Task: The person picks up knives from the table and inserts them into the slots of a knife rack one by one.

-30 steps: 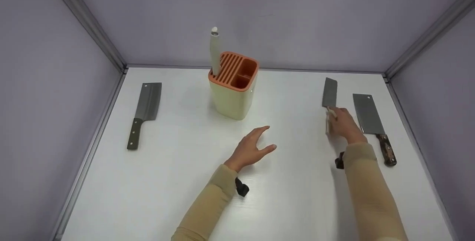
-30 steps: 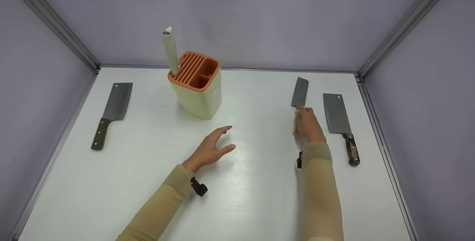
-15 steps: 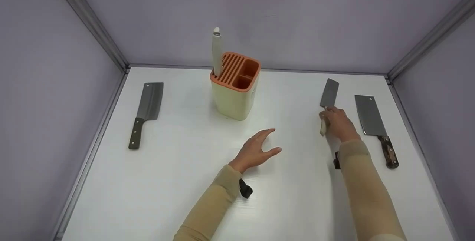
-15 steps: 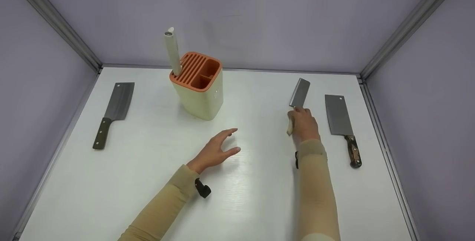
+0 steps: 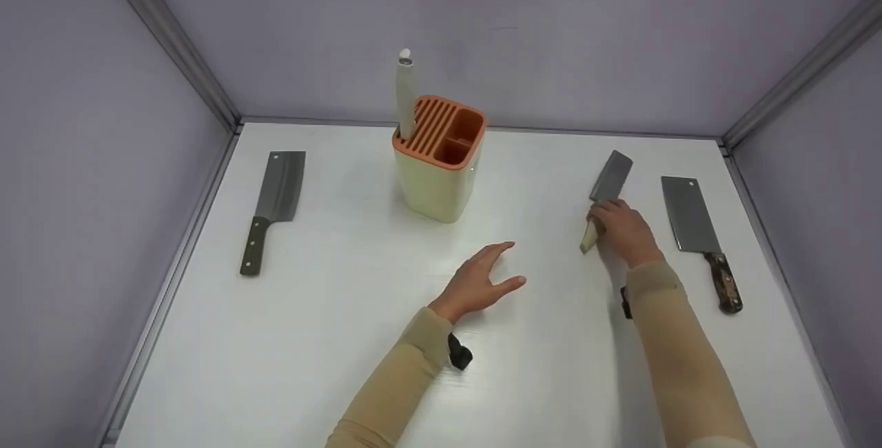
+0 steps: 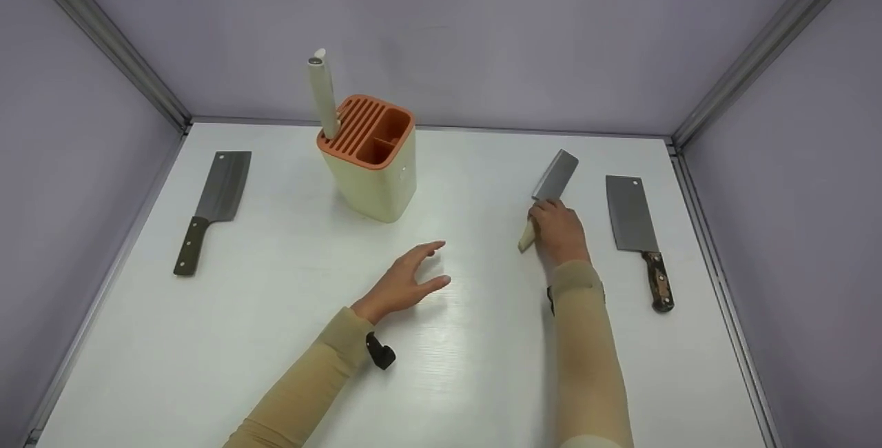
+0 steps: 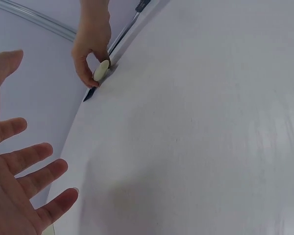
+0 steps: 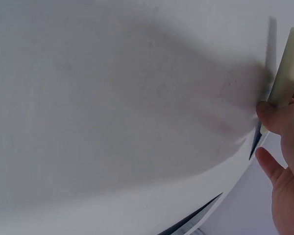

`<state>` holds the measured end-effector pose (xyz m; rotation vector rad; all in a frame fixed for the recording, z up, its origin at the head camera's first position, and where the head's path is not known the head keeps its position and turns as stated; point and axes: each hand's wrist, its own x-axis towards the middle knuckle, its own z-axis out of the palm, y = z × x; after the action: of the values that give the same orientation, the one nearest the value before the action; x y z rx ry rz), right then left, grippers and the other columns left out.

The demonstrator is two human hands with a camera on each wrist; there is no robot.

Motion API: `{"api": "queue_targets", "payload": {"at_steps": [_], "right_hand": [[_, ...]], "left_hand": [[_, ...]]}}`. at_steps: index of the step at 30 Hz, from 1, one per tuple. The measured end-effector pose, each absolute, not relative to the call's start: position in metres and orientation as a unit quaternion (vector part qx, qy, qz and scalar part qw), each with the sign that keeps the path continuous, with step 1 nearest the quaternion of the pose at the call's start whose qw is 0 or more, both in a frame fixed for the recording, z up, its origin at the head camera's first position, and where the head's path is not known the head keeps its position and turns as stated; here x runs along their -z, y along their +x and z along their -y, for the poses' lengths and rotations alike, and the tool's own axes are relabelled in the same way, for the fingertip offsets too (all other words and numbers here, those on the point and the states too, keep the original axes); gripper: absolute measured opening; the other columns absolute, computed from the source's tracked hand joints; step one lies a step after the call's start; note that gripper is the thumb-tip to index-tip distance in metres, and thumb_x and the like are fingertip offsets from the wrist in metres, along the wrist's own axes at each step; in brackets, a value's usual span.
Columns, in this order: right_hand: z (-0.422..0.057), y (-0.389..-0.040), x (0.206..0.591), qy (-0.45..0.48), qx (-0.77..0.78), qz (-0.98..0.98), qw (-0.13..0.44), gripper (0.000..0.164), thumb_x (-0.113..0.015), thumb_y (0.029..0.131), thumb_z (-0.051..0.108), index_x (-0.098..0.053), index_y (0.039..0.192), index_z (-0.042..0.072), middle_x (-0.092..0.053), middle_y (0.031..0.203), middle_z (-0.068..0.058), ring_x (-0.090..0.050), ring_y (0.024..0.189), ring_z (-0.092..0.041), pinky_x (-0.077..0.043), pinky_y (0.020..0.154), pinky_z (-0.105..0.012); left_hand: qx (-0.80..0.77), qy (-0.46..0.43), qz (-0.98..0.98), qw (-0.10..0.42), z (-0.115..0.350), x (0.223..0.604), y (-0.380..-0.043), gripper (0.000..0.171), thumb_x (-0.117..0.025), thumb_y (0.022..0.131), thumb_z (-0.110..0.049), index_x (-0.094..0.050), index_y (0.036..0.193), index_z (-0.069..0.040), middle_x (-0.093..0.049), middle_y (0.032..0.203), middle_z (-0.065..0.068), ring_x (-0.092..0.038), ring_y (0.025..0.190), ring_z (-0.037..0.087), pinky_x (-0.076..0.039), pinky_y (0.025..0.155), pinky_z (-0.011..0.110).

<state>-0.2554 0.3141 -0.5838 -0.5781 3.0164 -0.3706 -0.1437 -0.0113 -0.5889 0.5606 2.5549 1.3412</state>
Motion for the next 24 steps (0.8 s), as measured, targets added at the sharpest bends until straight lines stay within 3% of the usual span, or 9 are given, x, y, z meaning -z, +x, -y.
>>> {"api": "queue_targets", "payload": {"at_steps": [7,15,24], "right_hand": [[-0.307,-0.250,0.579,-0.255,0.106,-0.961,-0.001,0.030,-0.066,0.089,-0.006,-0.064,0.118,0.000,-0.059,0.128,-0.019,-0.054,0.120,-0.038,-0.040,0.104,-0.047],[-0.294,-0.245,0.564,-0.284,0.162,-0.944,-0.036,0.036,-0.065,0.094,0.008,-0.061,0.130,0.007,-0.057,0.132,-0.016,-0.053,0.122,-0.037,-0.043,0.100,-0.051],[-0.274,-0.236,0.541,-0.288,0.206,-0.932,-0.084,0.039,-0.064,0.095,0.010,-0.058,0.133,0.015,-0.059,0.128,-0.010,-0.058,0.116,-0.033,-0.049,0.093,-0.050]], "left_hand": [[-0.456,0.187,-0.864,0.107,0.012,0.589,-0.144,0.077,-0.056,0.090,-0.065,-0.038,0.152,-0.023,-0.040,0.151,-0.004,-0.038,0.137,0.014,-0.033,0.110,0.038],[-0.469,0.186,-0.857,0.099,0.010,0.580,-0.146,0.074,-0.057,0.090,-0.064,-0.040,0.150,-0.024,-0.041,0.149,-0.005,-0.043,0.134,0.016,-0.036,0.108,0.038],[-0.552,0.196,-0.808,0.068,0.008,0.565,-0.153,0.066,-0.063,0.094,-0.048,-0.044,0.147,-0.014,-0.048,0.144,-0.001,-0.051,0.125,0.021,-0.044,0.100,0.043]]}}
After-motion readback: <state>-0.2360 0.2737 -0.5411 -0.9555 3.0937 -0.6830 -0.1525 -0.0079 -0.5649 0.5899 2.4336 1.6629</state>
